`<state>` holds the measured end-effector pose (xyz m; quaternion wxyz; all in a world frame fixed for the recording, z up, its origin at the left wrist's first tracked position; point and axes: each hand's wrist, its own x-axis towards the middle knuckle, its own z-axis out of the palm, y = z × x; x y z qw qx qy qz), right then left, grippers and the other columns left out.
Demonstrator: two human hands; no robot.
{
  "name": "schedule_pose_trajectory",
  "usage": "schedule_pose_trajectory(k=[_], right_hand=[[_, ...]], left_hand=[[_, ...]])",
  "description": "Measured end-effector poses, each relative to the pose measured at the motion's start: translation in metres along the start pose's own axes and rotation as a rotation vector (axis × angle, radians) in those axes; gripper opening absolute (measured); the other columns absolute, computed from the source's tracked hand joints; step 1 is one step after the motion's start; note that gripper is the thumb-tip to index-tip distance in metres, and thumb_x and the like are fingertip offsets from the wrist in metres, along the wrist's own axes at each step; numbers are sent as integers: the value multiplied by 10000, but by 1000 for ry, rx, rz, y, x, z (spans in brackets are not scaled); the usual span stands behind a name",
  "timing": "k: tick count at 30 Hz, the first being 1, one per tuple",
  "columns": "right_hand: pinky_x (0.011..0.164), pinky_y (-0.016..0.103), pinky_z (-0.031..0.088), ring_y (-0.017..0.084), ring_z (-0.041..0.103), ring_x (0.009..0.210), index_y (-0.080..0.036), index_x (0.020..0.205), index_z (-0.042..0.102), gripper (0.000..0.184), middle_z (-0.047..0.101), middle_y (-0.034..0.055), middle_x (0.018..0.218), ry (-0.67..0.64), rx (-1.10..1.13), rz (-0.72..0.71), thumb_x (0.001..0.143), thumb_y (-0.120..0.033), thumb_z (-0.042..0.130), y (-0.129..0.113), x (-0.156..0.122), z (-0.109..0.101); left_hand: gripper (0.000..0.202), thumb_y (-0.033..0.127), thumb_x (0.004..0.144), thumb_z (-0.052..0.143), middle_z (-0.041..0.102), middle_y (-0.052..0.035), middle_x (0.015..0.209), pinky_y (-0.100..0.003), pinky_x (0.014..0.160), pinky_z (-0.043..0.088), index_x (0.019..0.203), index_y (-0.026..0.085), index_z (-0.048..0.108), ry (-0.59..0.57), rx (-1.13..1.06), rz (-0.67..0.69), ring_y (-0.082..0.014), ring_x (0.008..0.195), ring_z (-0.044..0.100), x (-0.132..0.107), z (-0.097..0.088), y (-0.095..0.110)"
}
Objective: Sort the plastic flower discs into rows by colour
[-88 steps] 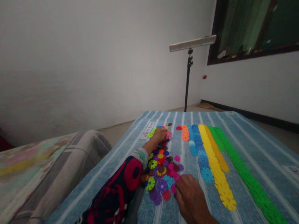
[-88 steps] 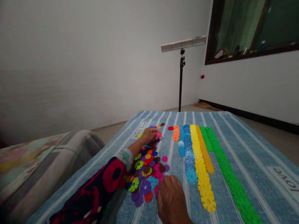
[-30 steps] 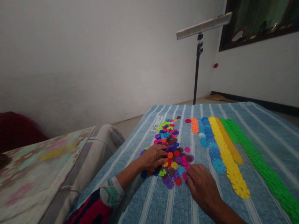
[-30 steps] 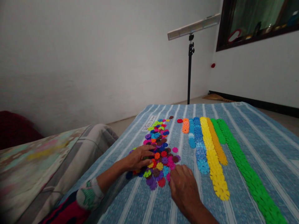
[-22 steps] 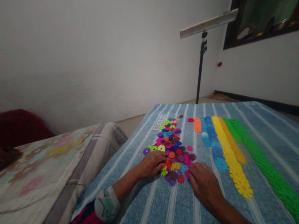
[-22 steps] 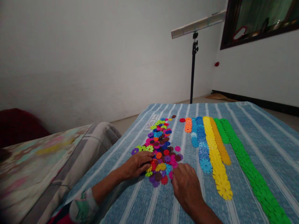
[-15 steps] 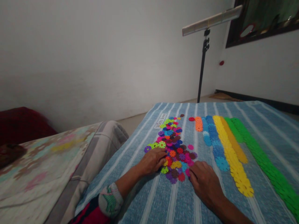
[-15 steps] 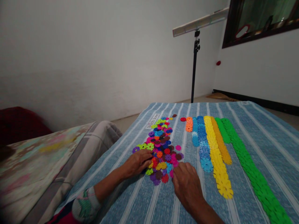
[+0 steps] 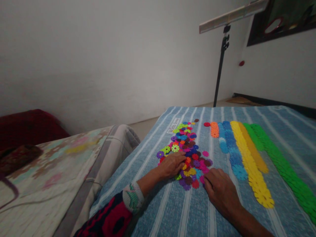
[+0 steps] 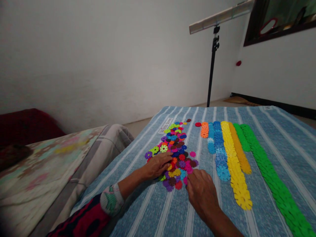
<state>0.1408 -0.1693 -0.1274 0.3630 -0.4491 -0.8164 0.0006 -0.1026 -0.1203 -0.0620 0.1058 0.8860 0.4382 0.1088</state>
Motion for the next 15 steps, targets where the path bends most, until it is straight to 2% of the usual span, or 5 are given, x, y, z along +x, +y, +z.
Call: schedule_pose_trajectory(k=[4,9,15], right_hand=[[721,336,336,208,492,773,-215,782,592,169,580,35,772,7,-19,-12,905,-135,508,2,0,1],[718,339,336,212,490,770,-214,780,588,165,576,35,768,-3,-19,-19,909,-146,510,1,0,0],[719,342,331,215,484,768,-208,787,593,167,578,40,778,-6,-12,-9,911,-134,509,1,0,0]], left_hand=[[251,257,964,438,614,-129,1356,-381,1093,451,1093,196,644,-2,14,68,-233,1262,570,-23,2,12],[246,265,958,452,641,-142,1318,-390,1055,486,1110,204,635,65,-8,92,-231,1251,584,-41,9,3],[258,254,957,417,693,-157,1174,-389,953,523,1008,187,660,114,93,-26,-241,1072,658,-42,10,-8]])
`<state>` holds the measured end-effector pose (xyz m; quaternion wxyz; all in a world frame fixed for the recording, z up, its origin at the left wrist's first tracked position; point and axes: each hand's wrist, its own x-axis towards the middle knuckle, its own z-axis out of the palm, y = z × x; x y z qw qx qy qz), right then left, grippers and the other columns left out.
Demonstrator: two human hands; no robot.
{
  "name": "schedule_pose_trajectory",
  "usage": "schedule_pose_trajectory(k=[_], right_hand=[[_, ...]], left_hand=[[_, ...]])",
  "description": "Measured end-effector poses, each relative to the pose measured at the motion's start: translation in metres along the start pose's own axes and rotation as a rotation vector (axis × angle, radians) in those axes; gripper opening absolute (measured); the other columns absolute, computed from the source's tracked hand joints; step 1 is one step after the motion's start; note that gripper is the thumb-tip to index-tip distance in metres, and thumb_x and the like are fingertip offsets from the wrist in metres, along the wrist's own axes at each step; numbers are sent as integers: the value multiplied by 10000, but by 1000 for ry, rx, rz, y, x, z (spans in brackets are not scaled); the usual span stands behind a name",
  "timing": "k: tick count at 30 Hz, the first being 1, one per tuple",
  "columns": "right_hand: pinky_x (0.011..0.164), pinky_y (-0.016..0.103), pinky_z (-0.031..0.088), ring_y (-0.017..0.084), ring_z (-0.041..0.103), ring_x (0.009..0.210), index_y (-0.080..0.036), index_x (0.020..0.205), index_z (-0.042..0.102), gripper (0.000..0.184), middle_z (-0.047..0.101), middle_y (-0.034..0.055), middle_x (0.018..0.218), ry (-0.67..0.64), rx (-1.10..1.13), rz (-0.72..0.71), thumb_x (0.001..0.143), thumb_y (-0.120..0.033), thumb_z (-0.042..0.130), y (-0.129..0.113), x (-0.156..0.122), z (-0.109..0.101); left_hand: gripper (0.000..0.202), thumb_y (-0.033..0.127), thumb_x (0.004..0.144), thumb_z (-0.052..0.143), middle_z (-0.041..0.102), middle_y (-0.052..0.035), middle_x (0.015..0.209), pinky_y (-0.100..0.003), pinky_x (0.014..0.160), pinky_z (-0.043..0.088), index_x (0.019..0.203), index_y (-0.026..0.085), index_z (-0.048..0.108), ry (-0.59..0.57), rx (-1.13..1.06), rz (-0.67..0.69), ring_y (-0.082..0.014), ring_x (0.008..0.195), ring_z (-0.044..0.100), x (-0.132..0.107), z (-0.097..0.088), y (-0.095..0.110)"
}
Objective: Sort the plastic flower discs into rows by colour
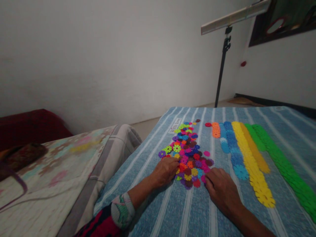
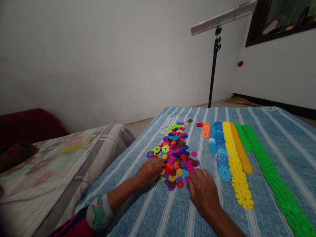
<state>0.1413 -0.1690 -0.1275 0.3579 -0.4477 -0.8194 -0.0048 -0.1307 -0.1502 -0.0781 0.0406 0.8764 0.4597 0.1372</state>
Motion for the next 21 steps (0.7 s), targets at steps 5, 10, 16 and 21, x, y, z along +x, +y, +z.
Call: schedule_pose_trajectory(k=[5,10,16,21], right_hand=[[736,346,327,218,483,789,-210,794,596,160,580,41,792,-14,15,11,907,-129,517,0,-1,1],[742,350,326,222,483,800,-209,802,597,157,587,42,795,-21,17,10,913,-133,516,1,-1,1],[736,347,329,222,483,791,-208,774,585,164,577,43,787,-7,26,16,906,-133,524,1,-1,2],[746,351,329,222,488,792,-205,799,591,145,579,43,795,-20,32,14,908,-133,529,1,0,2]], left_hand=[[262,299,972,426,688,-147,1167,-404,975,491,1048,192,653,48,54,-67,-251,1108,632,1,1,14],[260,346,933,542,633,-131,1283,-439,992,471,1129,199,631,-16,101,-34,-275,1161,595,5,4,42],[199,229,947,488,658,-126,1201,-400,963,490,1087,178,620,29,70,108,-239,1093,616,10,12,49],[160,208,956,475,688,-120,1096,-361,910,518,1043,162,602,73,49,207,-213,1028,637,6,10,46]])
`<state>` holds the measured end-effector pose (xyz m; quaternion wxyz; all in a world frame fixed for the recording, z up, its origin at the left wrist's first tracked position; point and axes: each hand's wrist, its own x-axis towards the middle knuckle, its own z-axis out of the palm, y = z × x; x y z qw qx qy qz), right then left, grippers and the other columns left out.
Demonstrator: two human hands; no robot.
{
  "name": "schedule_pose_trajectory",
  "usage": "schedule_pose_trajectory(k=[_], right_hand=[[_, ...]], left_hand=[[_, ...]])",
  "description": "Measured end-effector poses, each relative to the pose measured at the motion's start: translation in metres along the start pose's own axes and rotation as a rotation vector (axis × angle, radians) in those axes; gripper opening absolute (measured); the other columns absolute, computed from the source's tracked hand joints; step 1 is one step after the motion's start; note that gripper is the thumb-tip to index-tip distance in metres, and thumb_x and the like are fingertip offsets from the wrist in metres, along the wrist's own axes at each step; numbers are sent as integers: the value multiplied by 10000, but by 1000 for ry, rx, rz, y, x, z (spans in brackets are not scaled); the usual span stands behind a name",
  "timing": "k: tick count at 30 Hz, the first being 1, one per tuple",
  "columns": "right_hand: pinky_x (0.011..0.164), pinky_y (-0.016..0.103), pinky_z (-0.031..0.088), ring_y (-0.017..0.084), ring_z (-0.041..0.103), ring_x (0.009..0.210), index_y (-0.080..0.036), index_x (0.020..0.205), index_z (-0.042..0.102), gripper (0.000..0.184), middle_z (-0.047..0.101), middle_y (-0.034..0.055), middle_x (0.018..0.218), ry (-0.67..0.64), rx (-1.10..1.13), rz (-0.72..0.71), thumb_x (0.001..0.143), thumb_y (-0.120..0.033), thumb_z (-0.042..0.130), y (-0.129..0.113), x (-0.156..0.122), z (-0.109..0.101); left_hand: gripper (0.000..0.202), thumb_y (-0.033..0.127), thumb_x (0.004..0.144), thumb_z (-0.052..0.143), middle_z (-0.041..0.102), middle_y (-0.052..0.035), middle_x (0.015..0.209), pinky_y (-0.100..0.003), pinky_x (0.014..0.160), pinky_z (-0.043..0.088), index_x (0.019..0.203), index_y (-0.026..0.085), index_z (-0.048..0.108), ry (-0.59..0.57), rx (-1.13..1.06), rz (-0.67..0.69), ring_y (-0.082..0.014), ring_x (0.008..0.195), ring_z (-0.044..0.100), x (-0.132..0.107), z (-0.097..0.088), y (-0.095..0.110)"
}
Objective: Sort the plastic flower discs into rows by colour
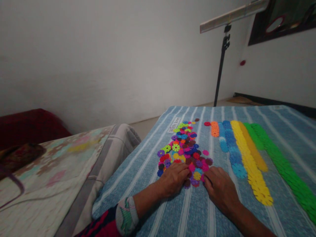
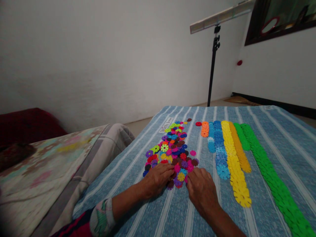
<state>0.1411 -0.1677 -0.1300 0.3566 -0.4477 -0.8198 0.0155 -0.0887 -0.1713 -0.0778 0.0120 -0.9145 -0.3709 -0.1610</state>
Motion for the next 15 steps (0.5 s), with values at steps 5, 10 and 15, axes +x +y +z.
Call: schedule_pose_trajectory(k=[5,10,15], right_hand=[[738,351,320,222,487,785,-208,777,577,158,565,36,776,13,11,10,907,-132,529,-1,0,0],[738,351,320,227,478,796,-211,808,591,157,571,39,795,25,19,15,913,-127,510,-3,1,1],[724,353,310,227,464,773,-212,773,575,174,564,39,774,46,17,18,909,-122,513,-5,3,1]], left_hand=[[132,187,959,469,696,-118,1048,-330,892,523,984,161,595,30,-24,42,-188,981,650,-2,-1,-1],[136,215,954,482,693,-110,1031,-344,895,521,1003,179,603,33,-31,16,-192,982,645,1,1,-5],[239,342,943,524,678,-131,1150,-394,935,502,1086,171,609,44,-40,17,-235,1066,630,-1,2,-6]])
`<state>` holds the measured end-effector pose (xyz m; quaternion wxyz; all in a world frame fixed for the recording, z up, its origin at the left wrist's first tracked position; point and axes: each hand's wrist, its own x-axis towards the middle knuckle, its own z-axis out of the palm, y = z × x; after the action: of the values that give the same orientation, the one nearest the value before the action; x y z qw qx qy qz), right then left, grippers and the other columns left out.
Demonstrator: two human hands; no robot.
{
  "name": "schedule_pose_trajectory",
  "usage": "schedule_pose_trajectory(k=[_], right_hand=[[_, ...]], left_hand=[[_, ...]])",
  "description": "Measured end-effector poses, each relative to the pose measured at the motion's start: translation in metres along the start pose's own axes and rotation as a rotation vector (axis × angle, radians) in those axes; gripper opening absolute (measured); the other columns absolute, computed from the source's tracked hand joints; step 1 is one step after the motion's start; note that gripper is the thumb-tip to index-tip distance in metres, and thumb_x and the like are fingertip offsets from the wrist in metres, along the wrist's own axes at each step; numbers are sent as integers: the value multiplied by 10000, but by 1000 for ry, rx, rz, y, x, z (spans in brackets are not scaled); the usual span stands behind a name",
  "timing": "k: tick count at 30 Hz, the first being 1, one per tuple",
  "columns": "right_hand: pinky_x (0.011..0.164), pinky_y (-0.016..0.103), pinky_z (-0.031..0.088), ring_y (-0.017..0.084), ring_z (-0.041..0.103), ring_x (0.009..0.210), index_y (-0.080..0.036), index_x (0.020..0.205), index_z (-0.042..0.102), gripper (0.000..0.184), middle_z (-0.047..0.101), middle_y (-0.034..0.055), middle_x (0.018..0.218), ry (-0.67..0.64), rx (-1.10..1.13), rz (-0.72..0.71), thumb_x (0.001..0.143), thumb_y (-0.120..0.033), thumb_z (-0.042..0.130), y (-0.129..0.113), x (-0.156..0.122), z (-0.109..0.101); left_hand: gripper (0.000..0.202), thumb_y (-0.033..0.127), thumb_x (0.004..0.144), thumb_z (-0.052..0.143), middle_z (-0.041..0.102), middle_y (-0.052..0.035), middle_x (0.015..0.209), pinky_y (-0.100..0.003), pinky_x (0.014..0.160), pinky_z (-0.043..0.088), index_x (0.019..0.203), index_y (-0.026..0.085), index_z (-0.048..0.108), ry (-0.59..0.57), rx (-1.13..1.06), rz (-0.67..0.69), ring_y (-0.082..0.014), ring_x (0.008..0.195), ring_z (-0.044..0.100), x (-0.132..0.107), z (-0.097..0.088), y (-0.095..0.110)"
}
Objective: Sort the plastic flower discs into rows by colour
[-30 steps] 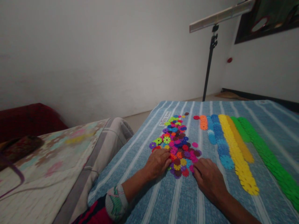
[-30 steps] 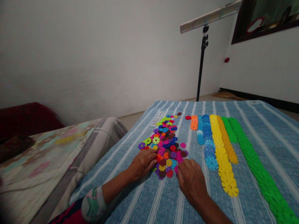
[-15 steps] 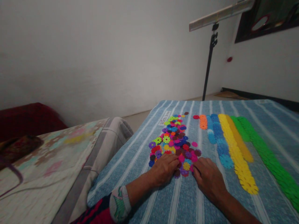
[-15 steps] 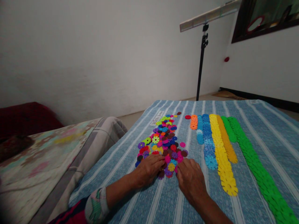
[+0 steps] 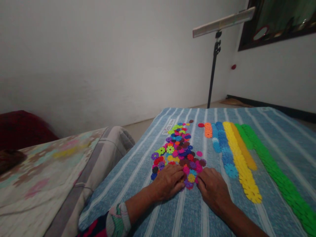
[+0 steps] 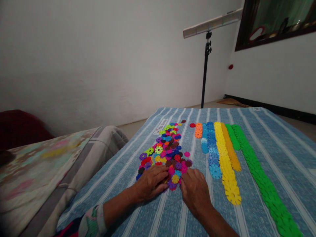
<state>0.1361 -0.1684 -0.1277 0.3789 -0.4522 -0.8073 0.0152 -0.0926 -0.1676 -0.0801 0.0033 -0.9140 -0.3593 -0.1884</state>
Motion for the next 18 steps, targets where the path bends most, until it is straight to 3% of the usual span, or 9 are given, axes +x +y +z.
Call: schedule_pose_trajectory(k=[5,11,14,18], right_hand=[[731,350,314,226,464,776,-211,785,577,161,569,40,784,6,-10,-6,896,-107,523,-1,0,-1],[724,346,318,225,470,778,-213,801,585,145,578,39,792,6,-5,-12,886,-105,538,-1,0,-1],[727,346,319,225,472,784,-218,810,590,148,580,40,796,2,-7,-9,894,-114,527,0,0,-1],[723,349,314,225,469,775,-217,777,575,167,569,40,776,10,-16,-6,891,-109,522,0,0,-1]], left_hand=[[386,484,941,526,655,-139,1248,-442,983,471,1145,173,627,-68,68,-118,-273,1143,608,7,-1,-8],[431,512,949,494,628,-143,1289,-470,995,461,1159,162,632,-202,130,-303,-295,1166,589,37,-4,-15],[410,491,948,503,651,-135,1211,-443,1003,456,1148,156,628,-224,111,-271,-280,1131,595,50,-5,-13],[297,412,968,477,675,-95,1124,-362,962,473,1077,184,633,-243,-6,-124,-228,1047,621,58,-4,-15]])
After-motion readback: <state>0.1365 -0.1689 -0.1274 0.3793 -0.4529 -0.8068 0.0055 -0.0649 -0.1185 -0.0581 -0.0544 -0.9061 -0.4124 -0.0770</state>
